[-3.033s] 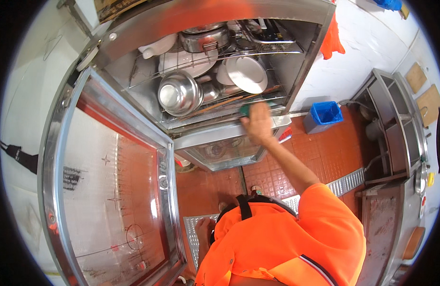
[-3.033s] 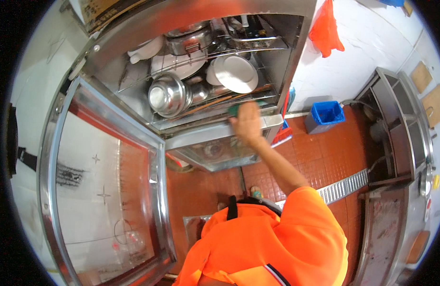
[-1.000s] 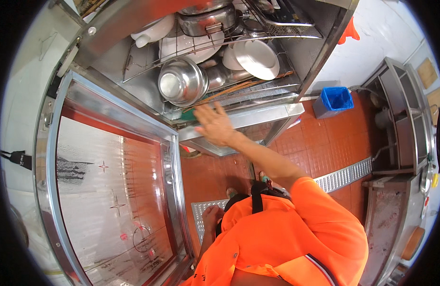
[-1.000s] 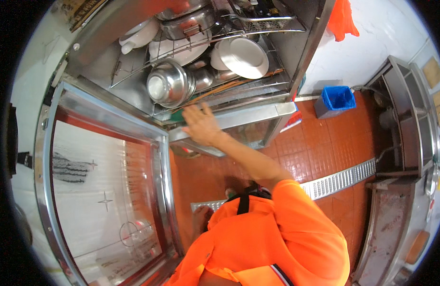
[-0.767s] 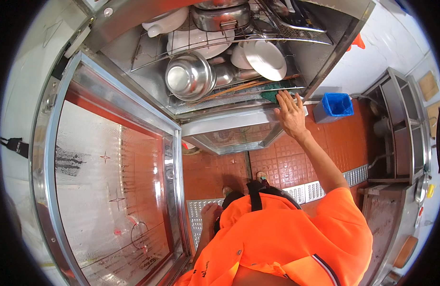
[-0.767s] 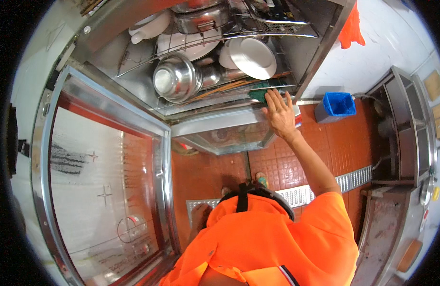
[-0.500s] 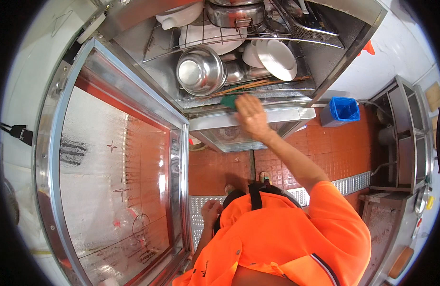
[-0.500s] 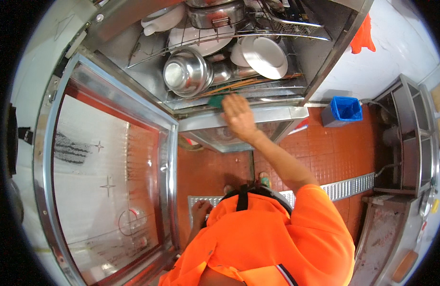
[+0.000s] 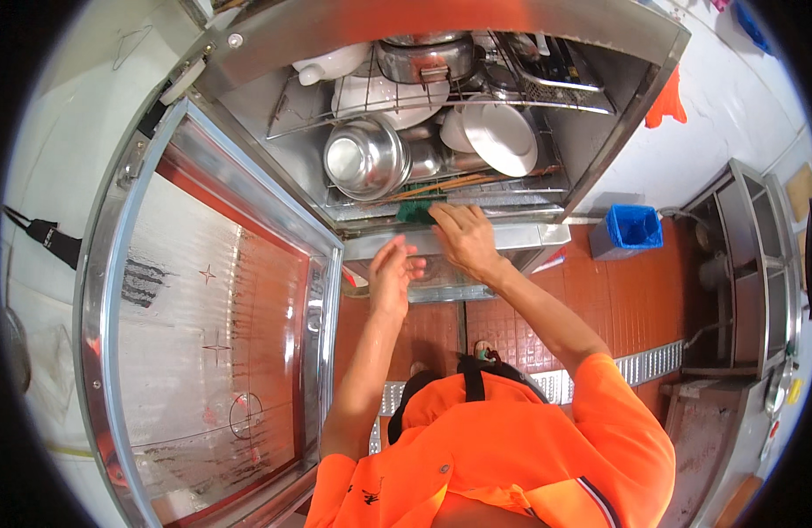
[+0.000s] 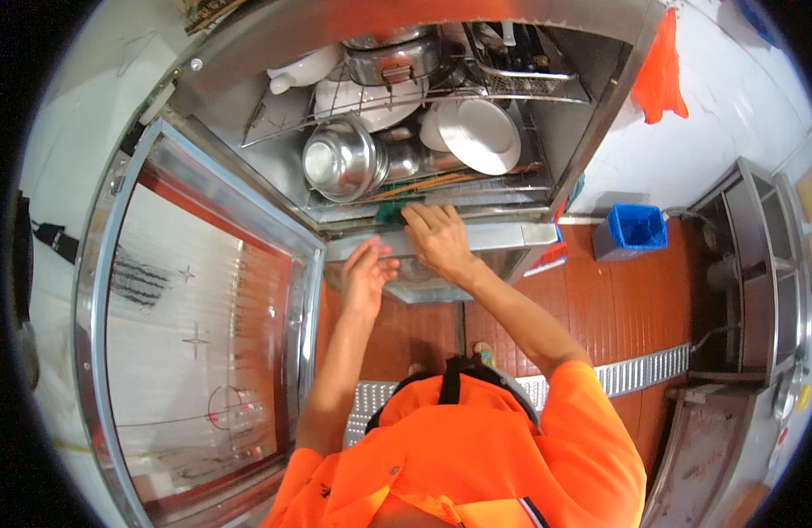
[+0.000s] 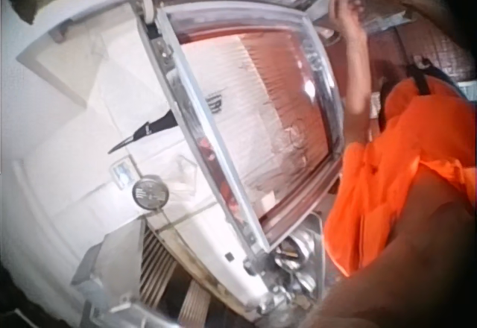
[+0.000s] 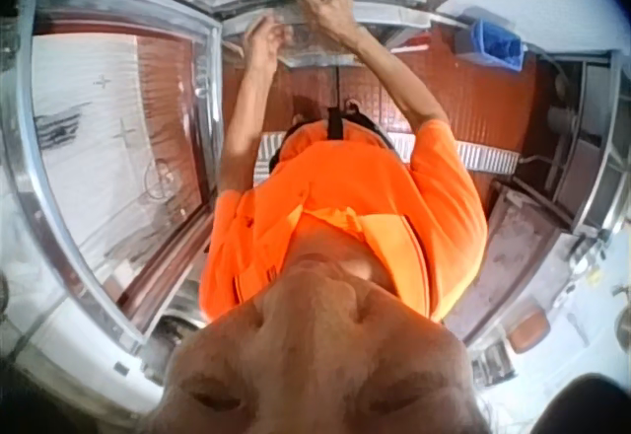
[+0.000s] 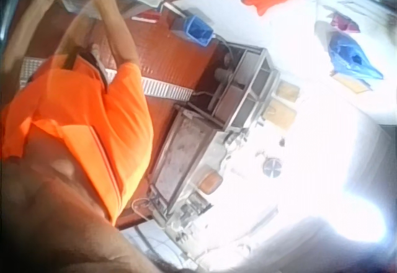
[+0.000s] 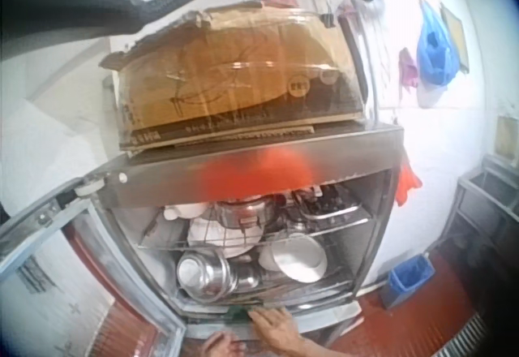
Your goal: The person cleans the interior and exterior of a commercial dishwasher using a green cloth. They wipe the metal shelves, the glass door, and the top surface of the unit. The person moves a cardboard box on top of the dishwasher to access the surface underneath.
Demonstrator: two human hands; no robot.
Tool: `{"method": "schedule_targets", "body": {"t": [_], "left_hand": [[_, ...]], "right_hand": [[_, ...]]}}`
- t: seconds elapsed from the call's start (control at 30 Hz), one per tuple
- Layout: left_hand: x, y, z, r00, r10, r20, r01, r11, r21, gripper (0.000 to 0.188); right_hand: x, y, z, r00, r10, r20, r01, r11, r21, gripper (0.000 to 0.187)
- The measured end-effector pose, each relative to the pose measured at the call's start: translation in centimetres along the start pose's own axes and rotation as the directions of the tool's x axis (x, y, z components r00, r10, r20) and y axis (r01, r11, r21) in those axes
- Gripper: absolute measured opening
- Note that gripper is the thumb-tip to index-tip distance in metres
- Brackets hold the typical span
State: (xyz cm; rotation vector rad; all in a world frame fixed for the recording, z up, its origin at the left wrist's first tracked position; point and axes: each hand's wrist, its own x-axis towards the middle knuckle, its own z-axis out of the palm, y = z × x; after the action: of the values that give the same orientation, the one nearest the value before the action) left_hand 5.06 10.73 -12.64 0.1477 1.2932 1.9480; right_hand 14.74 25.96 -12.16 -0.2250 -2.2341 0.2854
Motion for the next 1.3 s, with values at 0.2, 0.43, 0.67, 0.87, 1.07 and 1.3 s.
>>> {"method": "schedule_targets", "body": {"t": [0.2, 0.43, 0.67, 0.87, 1.07, 1.3], "left_hand": [[7.9, 1.0, -0.7, 0.992, -0.123, -0.011, 0.115, 0.953, -0.280, 0.026], [10.4, 0.5, -1.7, 0.984, -0.160, 0.074, 0.176, 0.892, -0.416, 0.012], [10.8, 0.2, -2.4, 0.985, -0.138, 0.106, 0.169, 0.904, -0.392, 0.012], [10.9, 0.7, -2.5, 0.974, -0.148, 0.174, 0.199, 0.924, -0.327, 0.016], [11.4, 0.4, -1.9, 0.986, -0.138, 0.089, 0.159, 0.933, -0.321, 0.019], [11.2, 0.4, -1.6, 0.988, -0.073, 0.137, 0.106, 0.963, -0.248, 0.016]], "right_hand": [[6.2, 5.3, -2.7, 0.982, 0.009, 0.189, 0.014, 0.992, -0.122, 0.011], [9.5, 8.7, 0.0, 0.779, -0.121, 0.616, 0.279, 0.945, -0.168, 0.003], [10.0, 8.7, 0.5, 0.665, -0.212, 0.717, 0.453, 0.877, -0.161, 0.005], [11.5, 7.5, -1.8, 0.585, -0.209, 0.784, 0.522, 0.836, -0.167, 0.008], [10.3, 9.0, -1.8, 0.633, -0.219, 0.742, 0.477, 0.866, -0.151, 0.009], [11.3, 9.0, -1.2, 0.582, -0.178, 0.794, 0.390, 0.918, -0.080, 0.006]]}}
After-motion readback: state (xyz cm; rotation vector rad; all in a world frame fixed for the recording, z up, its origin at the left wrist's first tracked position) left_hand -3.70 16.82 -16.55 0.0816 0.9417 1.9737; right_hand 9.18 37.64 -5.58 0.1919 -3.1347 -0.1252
